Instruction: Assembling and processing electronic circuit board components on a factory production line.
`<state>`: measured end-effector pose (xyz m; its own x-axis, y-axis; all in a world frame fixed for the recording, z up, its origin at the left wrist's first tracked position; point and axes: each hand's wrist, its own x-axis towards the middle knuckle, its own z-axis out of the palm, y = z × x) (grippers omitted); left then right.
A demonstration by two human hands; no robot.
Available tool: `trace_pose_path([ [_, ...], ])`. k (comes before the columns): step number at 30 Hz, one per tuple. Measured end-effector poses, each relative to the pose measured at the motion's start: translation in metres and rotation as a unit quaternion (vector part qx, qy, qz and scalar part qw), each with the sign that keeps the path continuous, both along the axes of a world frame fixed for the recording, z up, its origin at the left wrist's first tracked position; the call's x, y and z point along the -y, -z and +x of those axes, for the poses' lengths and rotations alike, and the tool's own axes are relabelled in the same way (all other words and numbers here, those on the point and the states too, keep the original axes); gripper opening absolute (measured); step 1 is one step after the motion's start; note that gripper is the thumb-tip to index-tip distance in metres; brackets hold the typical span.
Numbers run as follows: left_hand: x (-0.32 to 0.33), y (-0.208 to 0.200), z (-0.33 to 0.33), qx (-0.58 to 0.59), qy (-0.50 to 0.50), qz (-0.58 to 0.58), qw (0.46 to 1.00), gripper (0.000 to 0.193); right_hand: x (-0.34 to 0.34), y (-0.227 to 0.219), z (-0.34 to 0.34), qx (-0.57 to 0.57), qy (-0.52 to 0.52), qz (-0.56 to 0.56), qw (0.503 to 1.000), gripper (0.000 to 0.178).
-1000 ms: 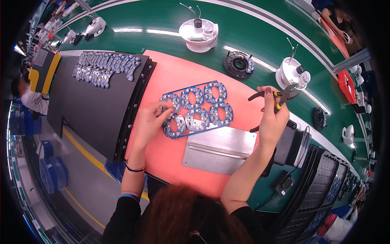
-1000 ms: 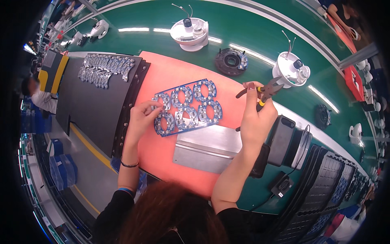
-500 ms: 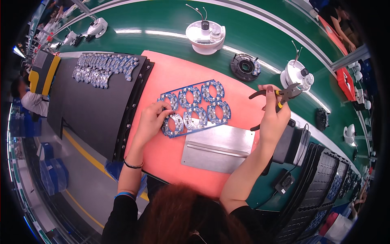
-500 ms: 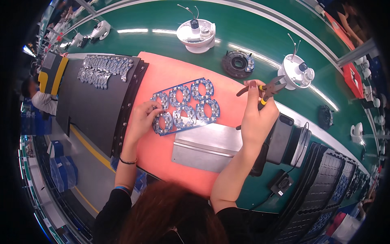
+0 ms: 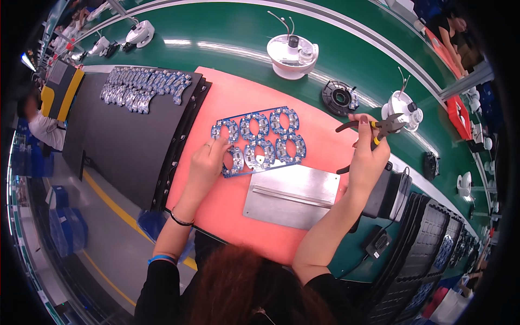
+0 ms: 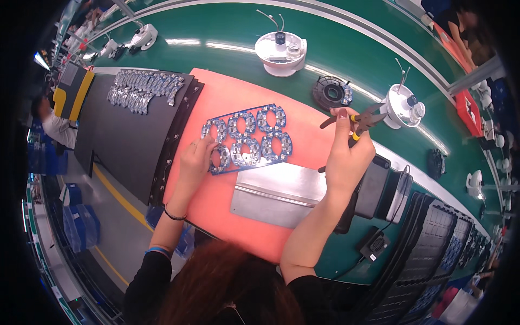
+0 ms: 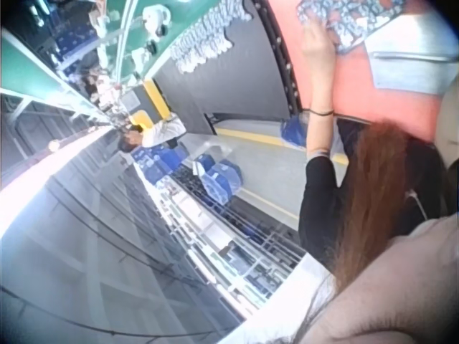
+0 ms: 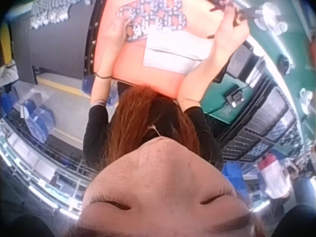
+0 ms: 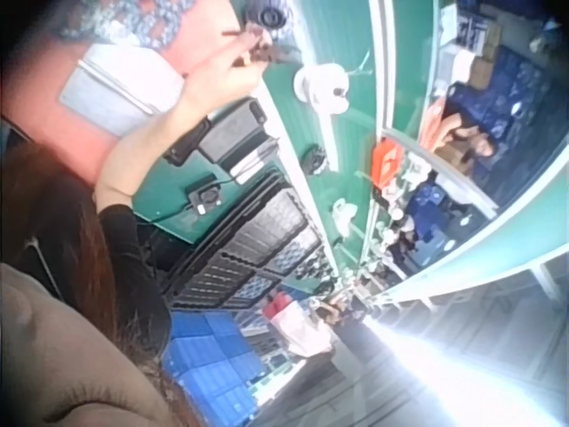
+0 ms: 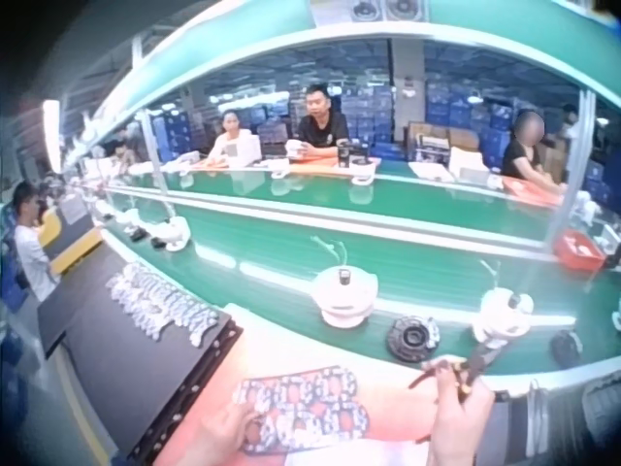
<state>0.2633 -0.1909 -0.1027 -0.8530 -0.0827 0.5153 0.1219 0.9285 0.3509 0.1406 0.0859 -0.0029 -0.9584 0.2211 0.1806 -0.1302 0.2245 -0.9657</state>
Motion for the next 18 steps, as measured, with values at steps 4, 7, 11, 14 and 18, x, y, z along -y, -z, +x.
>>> trace_pose_path([
  [4, 0.006, -0.017, 0.016, -0.077, -0.004, 0.135, 0.988, 0.009, 0.006, -0.003, 0.001, -0.013, -0.004, 0.010, 1.000, 0.026],
  [7, 0.009, -0.027, 0.081, 0.085, -0.145, 0.443, 0.881, 0.008, 0.004, 0.013, -0.006, 0.008, 0.007, 0.005, 1.000, 0.024],
  [11, 0.033, -0.050, 0.223, 0.096, -0.122, 0.691, 0.706, 0.006, -0.009, -0.016, 0.005, 0.033, -0.009, 0.085, 0.996, 0.032],
  [14, 0.088, 0.052, 0.322, 0.062, -0.202, 0.685, 0.697, 0.010, 0.009, -0.019, 0.010, 0.000, -0.083, -0.018, 0.996, 0.030],
  [18, 0.103, 0.100, 0.330, 0.155, -0.409, 0.700, 0.564, 0.017, 0.022, 0.002, 0.009, -0.085, -0.128, -0.232, 0.960, 0.026],
])
